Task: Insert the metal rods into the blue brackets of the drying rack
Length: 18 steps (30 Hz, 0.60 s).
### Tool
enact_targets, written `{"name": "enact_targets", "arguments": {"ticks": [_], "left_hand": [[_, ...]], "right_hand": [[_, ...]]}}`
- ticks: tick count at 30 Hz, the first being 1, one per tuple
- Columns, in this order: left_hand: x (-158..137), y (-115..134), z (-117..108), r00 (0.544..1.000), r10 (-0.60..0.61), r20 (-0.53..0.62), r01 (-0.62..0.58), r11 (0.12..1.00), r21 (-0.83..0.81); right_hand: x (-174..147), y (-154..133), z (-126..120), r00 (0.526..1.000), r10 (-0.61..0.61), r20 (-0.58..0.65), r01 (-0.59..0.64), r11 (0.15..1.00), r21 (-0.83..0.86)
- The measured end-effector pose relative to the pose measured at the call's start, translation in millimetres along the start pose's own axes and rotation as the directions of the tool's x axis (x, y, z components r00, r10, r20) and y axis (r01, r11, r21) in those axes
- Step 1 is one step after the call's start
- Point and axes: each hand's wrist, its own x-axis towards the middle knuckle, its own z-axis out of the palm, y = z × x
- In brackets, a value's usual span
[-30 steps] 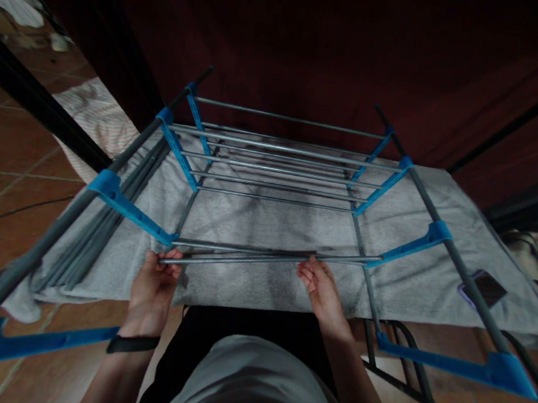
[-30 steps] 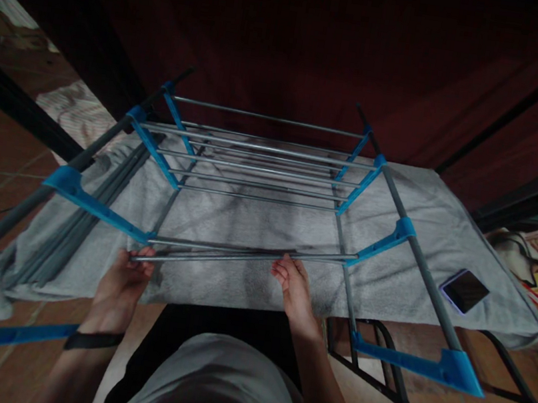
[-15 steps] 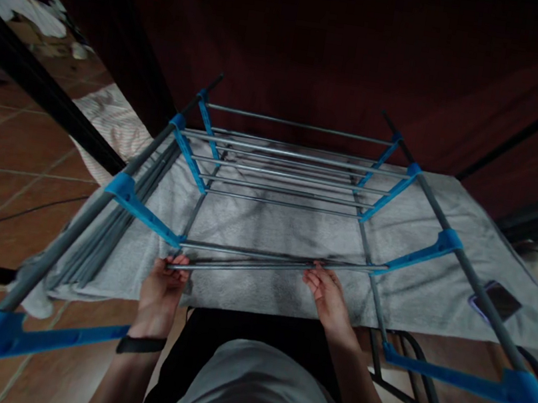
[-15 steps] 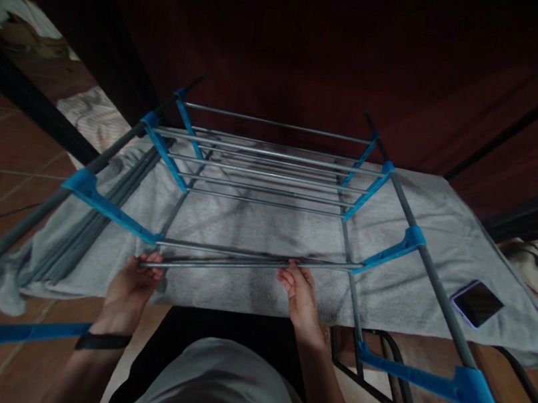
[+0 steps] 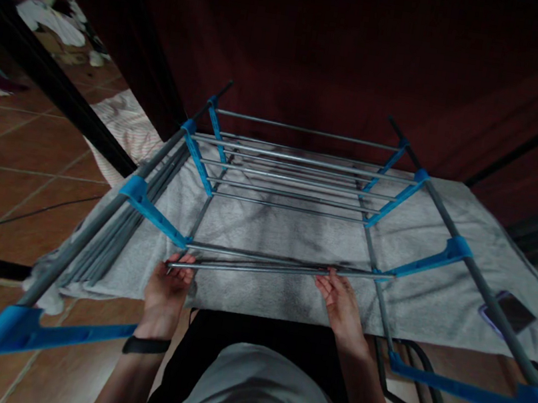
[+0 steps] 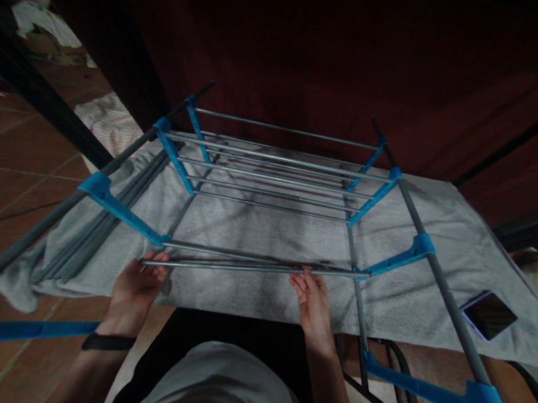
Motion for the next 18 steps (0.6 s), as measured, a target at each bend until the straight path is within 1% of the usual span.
{"name": "enact_targets", "arguments": {"ticks": [3,8,14,18], "left_hand": [[1.1,0.5,-0.9,1.0,0.01,0.01,-0.01,1.0,0.003],[0.5,1.0,-1.4,1.0,0.019,0.019,-0.019,1.0,-0.004],[6.9,1.9,-4.4,1.0,0.014,-0.002,-0.014,1.0,0.023],[8.6,1.7,-5.5,1.0,0.012,0.027,-0.013,0.999,0.03]], "right_hand": [[0.7,0.5,-1.4,1.0,0.01,-0.008,-0.01,1.0,-0.007],[1.6,1.1,-0.6,1.0,-0.009,-0.005,0.009,1.0,0.007],[-0.7,-1.7,5.3,1.0,-0.019,0.021,0.019,1.0,0.009],[-1.9,-5.4,9.5,1.0,-0.019,0.023,0.019,1.0,0.009]]}}
